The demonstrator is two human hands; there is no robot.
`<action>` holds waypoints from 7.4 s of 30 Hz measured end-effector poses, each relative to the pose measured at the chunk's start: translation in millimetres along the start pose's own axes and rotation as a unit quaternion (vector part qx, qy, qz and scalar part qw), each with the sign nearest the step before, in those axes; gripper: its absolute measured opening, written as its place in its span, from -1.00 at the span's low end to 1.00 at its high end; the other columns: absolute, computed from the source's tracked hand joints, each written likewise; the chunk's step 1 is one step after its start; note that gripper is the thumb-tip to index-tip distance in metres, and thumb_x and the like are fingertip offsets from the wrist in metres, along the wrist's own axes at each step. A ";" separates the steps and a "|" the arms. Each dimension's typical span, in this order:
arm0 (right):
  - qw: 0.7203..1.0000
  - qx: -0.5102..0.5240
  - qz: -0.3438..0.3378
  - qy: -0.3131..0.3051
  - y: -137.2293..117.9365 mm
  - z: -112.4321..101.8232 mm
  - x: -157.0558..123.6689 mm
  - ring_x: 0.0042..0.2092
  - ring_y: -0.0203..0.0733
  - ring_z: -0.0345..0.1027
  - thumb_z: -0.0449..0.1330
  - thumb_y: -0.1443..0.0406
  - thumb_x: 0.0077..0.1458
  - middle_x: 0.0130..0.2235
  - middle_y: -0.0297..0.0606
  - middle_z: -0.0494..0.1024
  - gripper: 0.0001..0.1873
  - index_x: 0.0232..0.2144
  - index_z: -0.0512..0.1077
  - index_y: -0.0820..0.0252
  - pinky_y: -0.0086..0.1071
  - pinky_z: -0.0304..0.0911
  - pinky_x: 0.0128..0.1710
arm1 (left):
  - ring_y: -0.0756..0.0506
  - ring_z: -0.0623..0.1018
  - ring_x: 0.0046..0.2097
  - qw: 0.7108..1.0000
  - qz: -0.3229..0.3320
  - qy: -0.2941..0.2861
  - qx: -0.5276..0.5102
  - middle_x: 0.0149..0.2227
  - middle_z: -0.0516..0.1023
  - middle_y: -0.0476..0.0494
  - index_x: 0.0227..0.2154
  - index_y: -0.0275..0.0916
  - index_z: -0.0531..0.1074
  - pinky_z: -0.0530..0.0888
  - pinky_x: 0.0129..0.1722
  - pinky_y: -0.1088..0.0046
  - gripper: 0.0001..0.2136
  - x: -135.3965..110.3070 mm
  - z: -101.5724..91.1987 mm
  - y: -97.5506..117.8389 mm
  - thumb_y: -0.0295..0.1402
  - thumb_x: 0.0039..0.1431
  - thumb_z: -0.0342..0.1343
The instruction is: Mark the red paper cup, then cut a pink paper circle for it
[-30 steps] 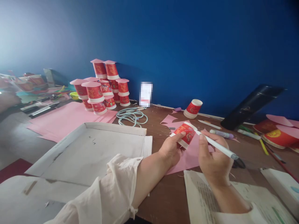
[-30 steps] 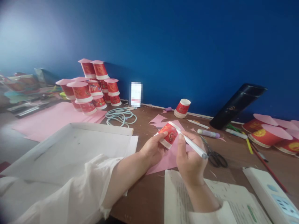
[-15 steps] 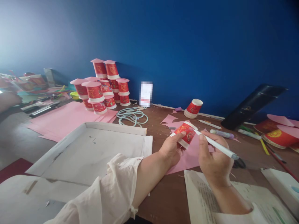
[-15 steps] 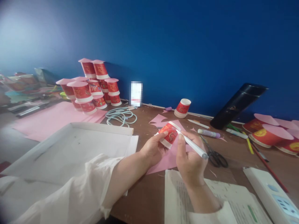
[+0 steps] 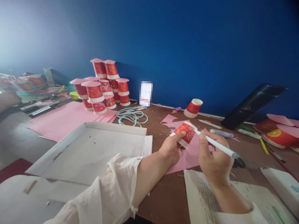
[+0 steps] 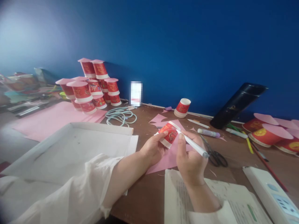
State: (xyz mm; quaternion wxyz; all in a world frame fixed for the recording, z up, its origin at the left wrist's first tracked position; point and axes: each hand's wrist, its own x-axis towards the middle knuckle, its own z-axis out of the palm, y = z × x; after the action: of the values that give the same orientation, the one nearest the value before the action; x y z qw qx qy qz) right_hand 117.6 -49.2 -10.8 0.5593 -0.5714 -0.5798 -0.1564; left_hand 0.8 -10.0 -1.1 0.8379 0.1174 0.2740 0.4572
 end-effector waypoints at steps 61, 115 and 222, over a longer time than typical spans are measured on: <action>1.000 0.010 -0.018 -0.019 -3.0 -1.5 -2.7 -0.15 -0.07 0.53 0.21 0.26 0.23 -0.21 -0.10 0.63 -0.82 -0.19 0.54 0.25 -0.15 0.43 -0.07 | -0.07 0.52 -0.23 0.999 0.025 -0.020 0.002 -0.33 0.59 -0.12 -0.39 -0.30 0.56 0.36 -0.01 0.37 -0.92 0.0 -1.3 -0.8 -0.45 0.01 0.31; 0.999 0.008 -0.019 -0.041 -8.2 -0.6 -0.9 -0.24 -0.09 0.53 0.18 0.23 0.24 -0.29 -0.14 0.62 -0.82 -0.26 0.52 0.22 -0.20 0.44 -0.18 | -0.06 0.52 -0.25 0.999 0.023 -0.019 0.011 -0.36 0.56 -0.11 -0.41 -0.29 0.54 0.36 0.02 0.34 -0.89 -0.4 -3.1 -1.6 -0.45 -0.02 0.34; 0.999 0.022 -0.016 -0.026 -9.1 -0.5 -4.0 -0.27 -0.11 0.53 0.21 0.25 0.22 -0.32 -0.16 0.62 -0.84 -0.28 0.53 0.23 -0.24 0.45 -0.19 | -0.03 0.49 -0.27 0.999 0.023 -0.009 0.020 -0.37 0.55 -0.09 -0.41 -0.29 0.53 0.35 -0.03 0.39 -0.92 -1.2 -2.5 -1.5 -0.47 0.01 0.31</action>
State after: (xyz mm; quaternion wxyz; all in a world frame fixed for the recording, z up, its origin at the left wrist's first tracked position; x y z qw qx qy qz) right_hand 109.1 -54.3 -9.8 0.5538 -0.5535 -0.6068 -0.1373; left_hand -0.1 -11.9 -3.4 0.8272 0.1445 0.2723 0.4698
